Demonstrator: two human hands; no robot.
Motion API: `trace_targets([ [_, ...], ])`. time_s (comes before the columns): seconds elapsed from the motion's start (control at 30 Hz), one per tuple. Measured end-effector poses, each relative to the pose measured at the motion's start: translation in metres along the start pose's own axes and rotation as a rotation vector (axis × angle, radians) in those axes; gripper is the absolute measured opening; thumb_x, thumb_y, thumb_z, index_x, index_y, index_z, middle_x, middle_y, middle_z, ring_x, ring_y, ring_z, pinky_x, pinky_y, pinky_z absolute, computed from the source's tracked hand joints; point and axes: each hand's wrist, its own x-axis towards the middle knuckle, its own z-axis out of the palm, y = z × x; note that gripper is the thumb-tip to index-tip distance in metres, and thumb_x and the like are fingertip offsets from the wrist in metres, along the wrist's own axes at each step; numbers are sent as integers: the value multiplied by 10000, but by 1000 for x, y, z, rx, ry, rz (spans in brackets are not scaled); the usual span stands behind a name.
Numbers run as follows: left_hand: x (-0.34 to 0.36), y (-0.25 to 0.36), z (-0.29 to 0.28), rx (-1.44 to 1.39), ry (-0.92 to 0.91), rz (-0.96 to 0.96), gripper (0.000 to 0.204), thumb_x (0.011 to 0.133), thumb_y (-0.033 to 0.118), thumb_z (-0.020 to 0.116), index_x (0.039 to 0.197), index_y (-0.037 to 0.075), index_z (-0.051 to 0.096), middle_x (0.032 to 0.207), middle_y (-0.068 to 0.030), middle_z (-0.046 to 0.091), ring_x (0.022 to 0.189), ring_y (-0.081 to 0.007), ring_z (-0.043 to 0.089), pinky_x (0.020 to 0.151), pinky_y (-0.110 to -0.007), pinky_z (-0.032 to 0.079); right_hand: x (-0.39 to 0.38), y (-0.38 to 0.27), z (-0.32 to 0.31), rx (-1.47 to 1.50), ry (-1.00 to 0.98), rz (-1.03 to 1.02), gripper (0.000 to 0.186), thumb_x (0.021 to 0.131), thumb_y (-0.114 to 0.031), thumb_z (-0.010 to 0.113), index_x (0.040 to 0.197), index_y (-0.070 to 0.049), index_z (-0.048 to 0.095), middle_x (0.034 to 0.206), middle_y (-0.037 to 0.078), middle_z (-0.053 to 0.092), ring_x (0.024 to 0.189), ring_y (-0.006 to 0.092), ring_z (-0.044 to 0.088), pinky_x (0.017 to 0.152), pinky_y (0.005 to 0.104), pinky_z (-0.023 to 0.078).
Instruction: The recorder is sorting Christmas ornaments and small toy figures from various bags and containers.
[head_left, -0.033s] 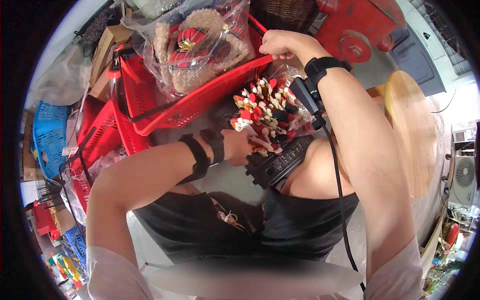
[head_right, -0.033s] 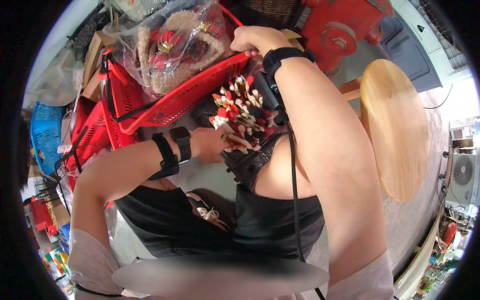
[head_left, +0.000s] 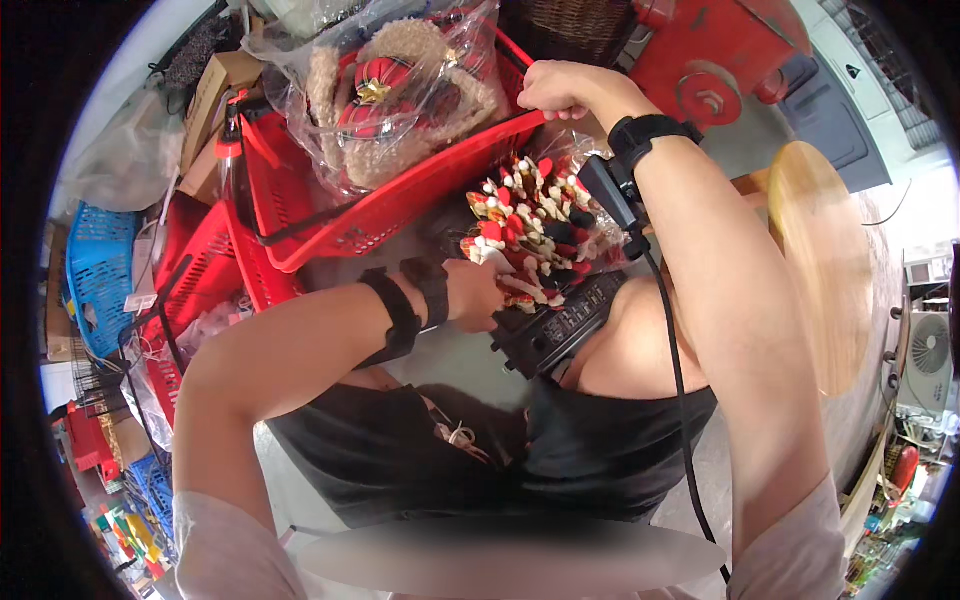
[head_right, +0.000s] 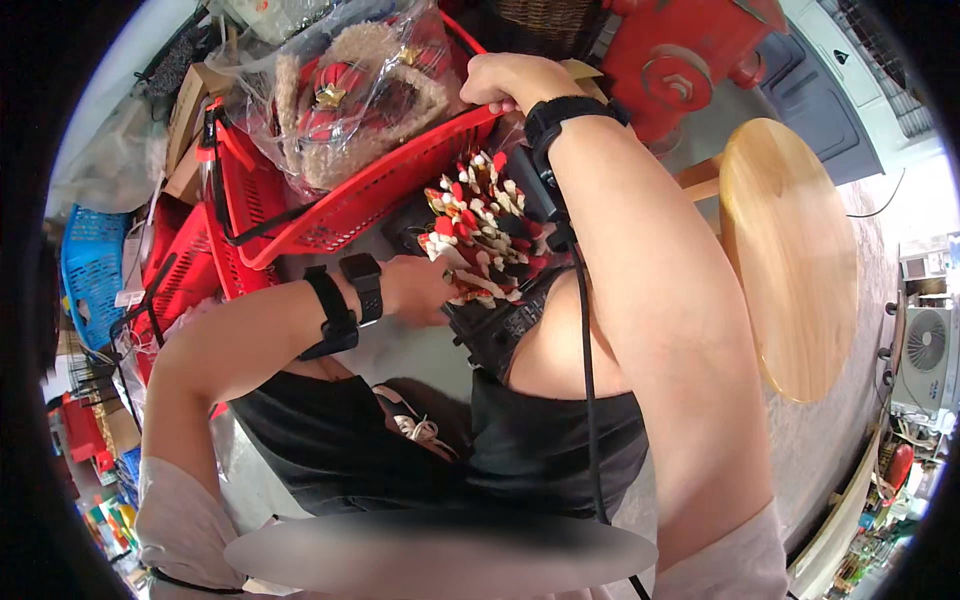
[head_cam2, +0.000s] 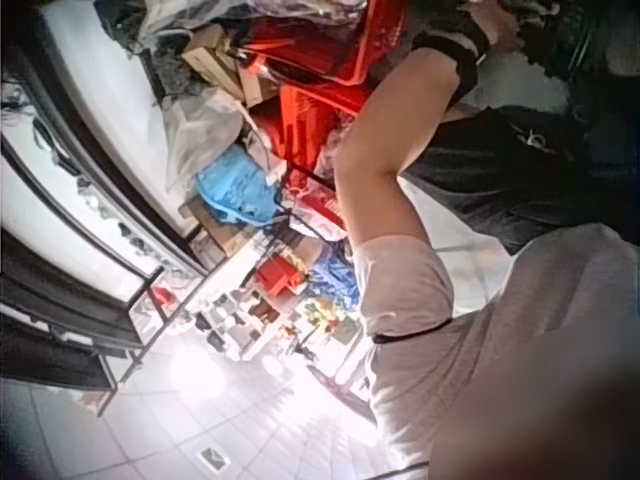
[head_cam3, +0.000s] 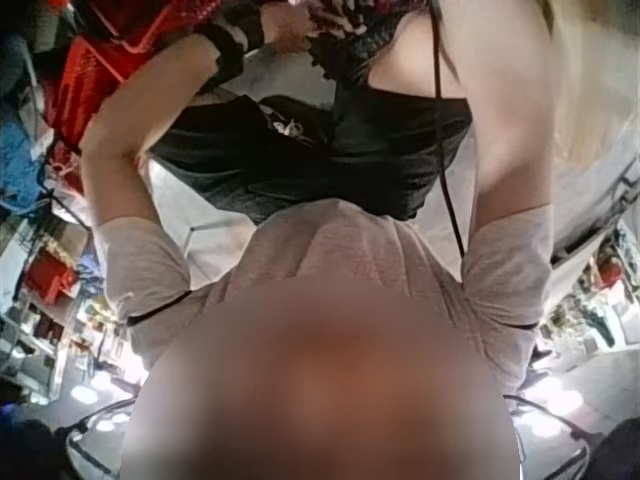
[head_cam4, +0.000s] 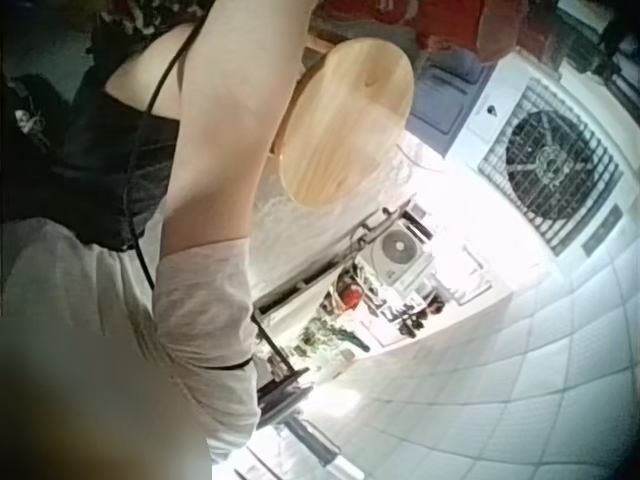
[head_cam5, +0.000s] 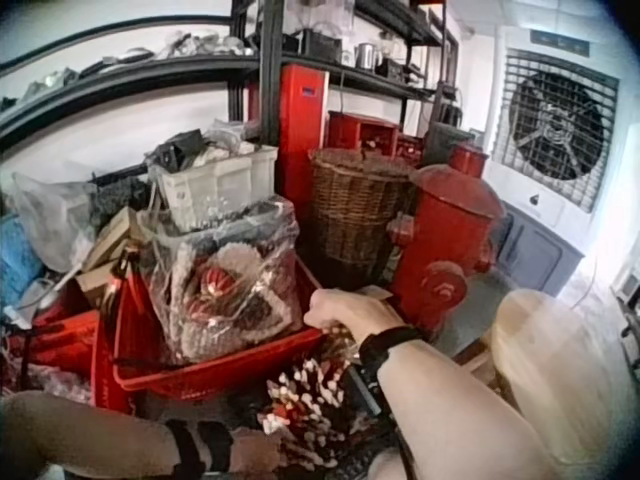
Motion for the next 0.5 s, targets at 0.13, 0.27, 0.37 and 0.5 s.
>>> trace_targets([
  [0.13, 21, 4, 2, -31, -82, -195, 528, 902, 494, 676, 1338, 198, 713, 1294, -229, 614, 1104, -409, 705, 884, -528, 593, -2, 0, 0, -4, 4, -6, 305, 979, -268, 553, 997, 6, 685, 798, 66, 668, 616, 159, 557, 529, 351, 474],
  [0.27, -1, 2, -22, -25, -132, 160, 537, 916, 506, 658, 1324, 162, 716, 1122, -191, 722, 1059, -388, 721, 889, -519, 592, -2, -2, -1, -3, 4, -16, 313, 983, -277, 556, 996, 6, 689, 790, 66, 664, 615, 161, 562, 528, 349, 475],
  [0.37, -5, 3, -28, -44, -144, 172, 506, 921, 484, 671, 1296, 148, 723, 1019, -179, 755, 1000, -386, 733, 863, -520, 588, -1, -5, 1, 1, 0, -33, 320, 987, -284, 558, 995, 5, 693, 784, 66, 661, 614, 163, 565, 527, 347, 476],
  [0.5, -8, 1, -35, -54, -126, 166, 471, 922, 448, 678, 1278, 143, 726, 987, -180, 758, 968, -392, 736, 845, -525, 584, 1, -2, 0, -1, 2, -35, 326, 991, -291, 560, 994, 5, 696, 778, 66, 658, 613, 165, 568, 527, 346, 477],
])
